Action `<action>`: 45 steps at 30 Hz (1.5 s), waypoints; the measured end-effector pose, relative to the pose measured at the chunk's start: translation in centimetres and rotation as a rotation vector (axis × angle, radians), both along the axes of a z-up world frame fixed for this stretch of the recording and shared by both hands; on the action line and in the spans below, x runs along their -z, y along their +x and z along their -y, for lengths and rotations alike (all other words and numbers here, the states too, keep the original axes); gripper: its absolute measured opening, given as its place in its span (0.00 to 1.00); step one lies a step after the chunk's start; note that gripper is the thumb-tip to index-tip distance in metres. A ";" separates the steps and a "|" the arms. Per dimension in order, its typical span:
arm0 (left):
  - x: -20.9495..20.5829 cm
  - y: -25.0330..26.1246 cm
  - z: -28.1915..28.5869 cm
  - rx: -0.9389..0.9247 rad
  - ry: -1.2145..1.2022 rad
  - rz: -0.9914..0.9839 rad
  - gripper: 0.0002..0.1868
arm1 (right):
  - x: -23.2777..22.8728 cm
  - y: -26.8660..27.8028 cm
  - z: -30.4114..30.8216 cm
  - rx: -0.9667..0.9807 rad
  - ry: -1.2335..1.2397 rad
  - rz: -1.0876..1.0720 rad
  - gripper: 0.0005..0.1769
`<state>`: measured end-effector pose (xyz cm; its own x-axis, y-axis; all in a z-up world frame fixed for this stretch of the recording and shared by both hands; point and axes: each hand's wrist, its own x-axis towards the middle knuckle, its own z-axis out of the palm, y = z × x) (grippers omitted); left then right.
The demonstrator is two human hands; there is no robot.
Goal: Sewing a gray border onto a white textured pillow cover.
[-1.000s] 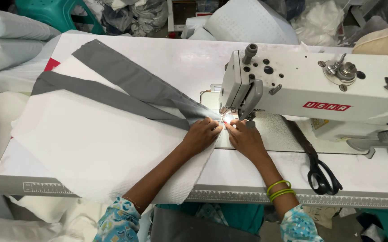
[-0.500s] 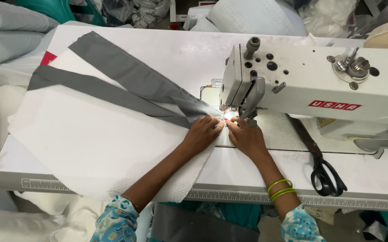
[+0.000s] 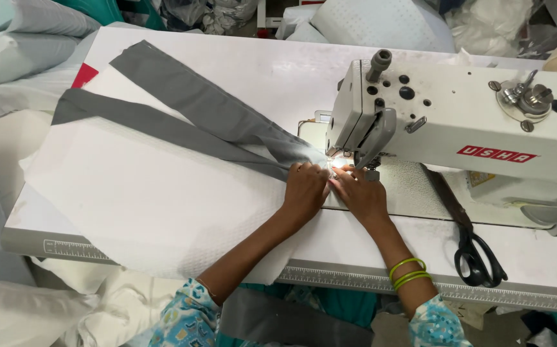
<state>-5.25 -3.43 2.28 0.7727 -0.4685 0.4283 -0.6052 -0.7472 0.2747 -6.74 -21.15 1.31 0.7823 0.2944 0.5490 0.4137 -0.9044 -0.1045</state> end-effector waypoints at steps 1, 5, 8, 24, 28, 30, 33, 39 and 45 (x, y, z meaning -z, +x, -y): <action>-0.9 -0.3 0.1 -0.054 0.014 -0.087 0.07 | -0.2 -0.1 -0.2 -0.048 0.042 0.008 0.12; -1.1 -0.7 0.4 -0.164 0.110 -0.186 0.06 | 1.9 0.4 0.3 -0.119 0.125 0.008 0.09; 1.5 0.2 0.4 -0.181 0.271 -0.099 0.09 | 1.0 0.1 0.2 -0.168 0.122 0.000 0.08; 2.7 2.3 -6.5 0.299 0.465 0.414 0.14 | -0.8 -13.9 -11.2 -0.371 0.057 -0.339 0.55; 3.2 1.5 -3.9 0.173 0.257 -0.164 0.16 | -0.5 -14.6 -10.8 -0.329 0.110 -0.325 0.52; 3.1 1.3 -3.2 0.129 0.190 -0.233 0.15 | -0.6 -14.9 -10.5 -0.323 0.090 -0.305 0.51; 3.6 1.1 -3.3 0.220 0.179 -0.056 0.14 | -0.6 -15.0 -10.4 -0.333 0.107 -0.314 0.50; 3.9 0.2 -2.5 0.337 0.205 0.139 0.15 | -0.5 -15.1 -9.9 -0.342 0.150 -0.323 0.46; 4.1 -0.7 -1.2 0.223 0.154 0.089 0.15 | -1.4 -15.2 -8.6 -0.328 0.249 -0.371 0.39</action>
<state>-5.91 -2.19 -1.77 0.6055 -0.6875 0.4008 -0.7762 -0.6213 0.1068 -21.89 -12.56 2.71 0.8257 0.4516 0.3381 0.5642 -0.6634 -0.4915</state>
